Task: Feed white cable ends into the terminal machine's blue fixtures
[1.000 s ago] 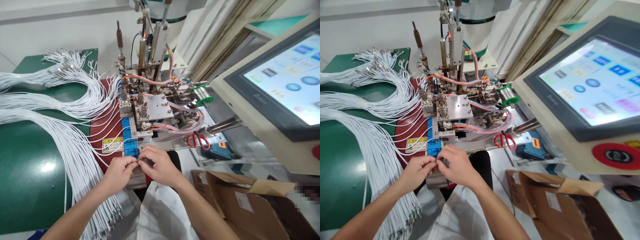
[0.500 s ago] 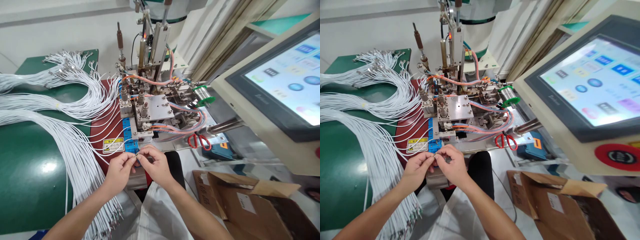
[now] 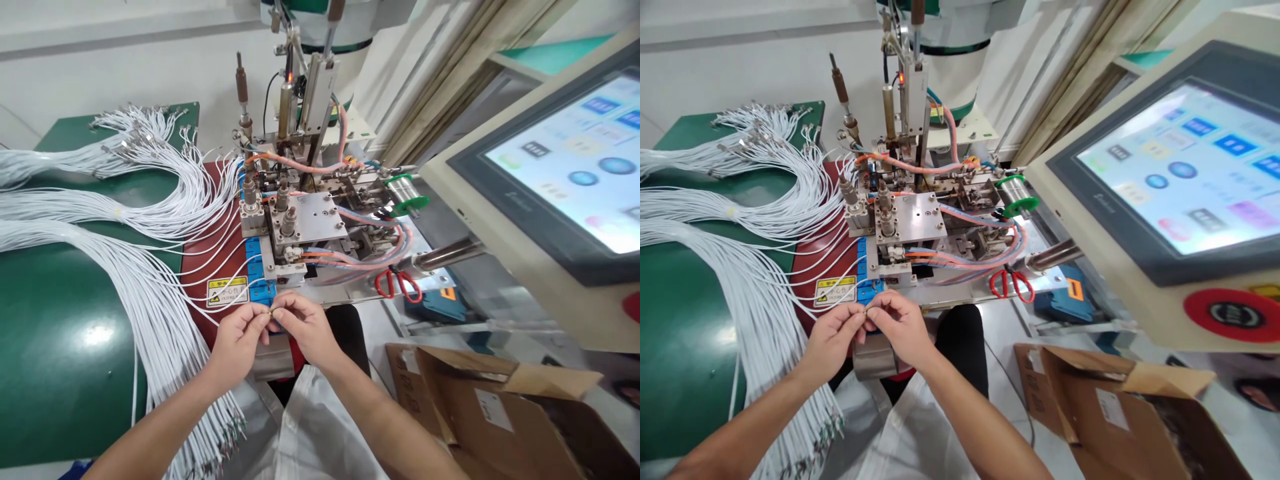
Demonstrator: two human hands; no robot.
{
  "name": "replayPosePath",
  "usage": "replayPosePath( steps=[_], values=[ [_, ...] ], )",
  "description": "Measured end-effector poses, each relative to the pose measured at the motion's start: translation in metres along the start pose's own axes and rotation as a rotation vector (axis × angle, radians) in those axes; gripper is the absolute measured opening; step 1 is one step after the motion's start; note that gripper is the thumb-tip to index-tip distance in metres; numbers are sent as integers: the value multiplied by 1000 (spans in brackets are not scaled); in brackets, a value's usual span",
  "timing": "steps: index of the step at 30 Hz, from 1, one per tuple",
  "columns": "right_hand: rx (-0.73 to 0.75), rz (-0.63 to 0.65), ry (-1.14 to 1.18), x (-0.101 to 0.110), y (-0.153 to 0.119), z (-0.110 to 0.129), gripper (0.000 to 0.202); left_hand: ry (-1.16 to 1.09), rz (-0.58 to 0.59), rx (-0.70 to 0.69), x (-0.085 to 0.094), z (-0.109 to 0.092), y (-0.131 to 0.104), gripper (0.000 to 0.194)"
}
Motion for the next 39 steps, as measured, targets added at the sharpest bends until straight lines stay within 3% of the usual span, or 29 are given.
replayPosePath(
  steps=[12, 15, 18, 21, 24, 26, 30, 34, 39],
  values=[
    [62, 142, -220, -6, 6, 26, 10, -71, 122, 75, -5, 5, 1, 22],
    [106, 261, -425, -9, 8, 37, 11, 78, 163, 85, -8, 6, -1, 25],
    [178, 374, -675, -13, 7, 45, 12, 342, 107, -43, -6, -6, -3, 23],
    [168, 224, -744, -5, 4, 43, 11, 436, 27, -93, -4, -12, -5, 21],
    [84, -36, -618, 7, -4, 31, 12, 342, -39, -50, -1, -5, -5, 20],
    [64, -134, -565, 9, -11, 24, 13, 302, -81, -48, 0, -2, -6, 21],
    [123, -175, -565, 8, -17, 26, 14, 244, -107, -16, 0, 7, -7, 22],
    [161, -106, -603, 8, -18, 29, 14, 119, -77, 21, -1, 10, -6, 23],
    [83, -164, -500, 21, -15, 21, 9, 94, -27, -3, -3, 6, -4, 33]
  ],
)
Point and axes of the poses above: each hand's wrist, its own y-axis towards the middle knuckle, its own x-axis out of the back of the hand, z = x × y, the point moved 9 cm from there along y, towards the middle knuckle, and after that the axes turned 8 degrees about x, right-handed, at the moved point
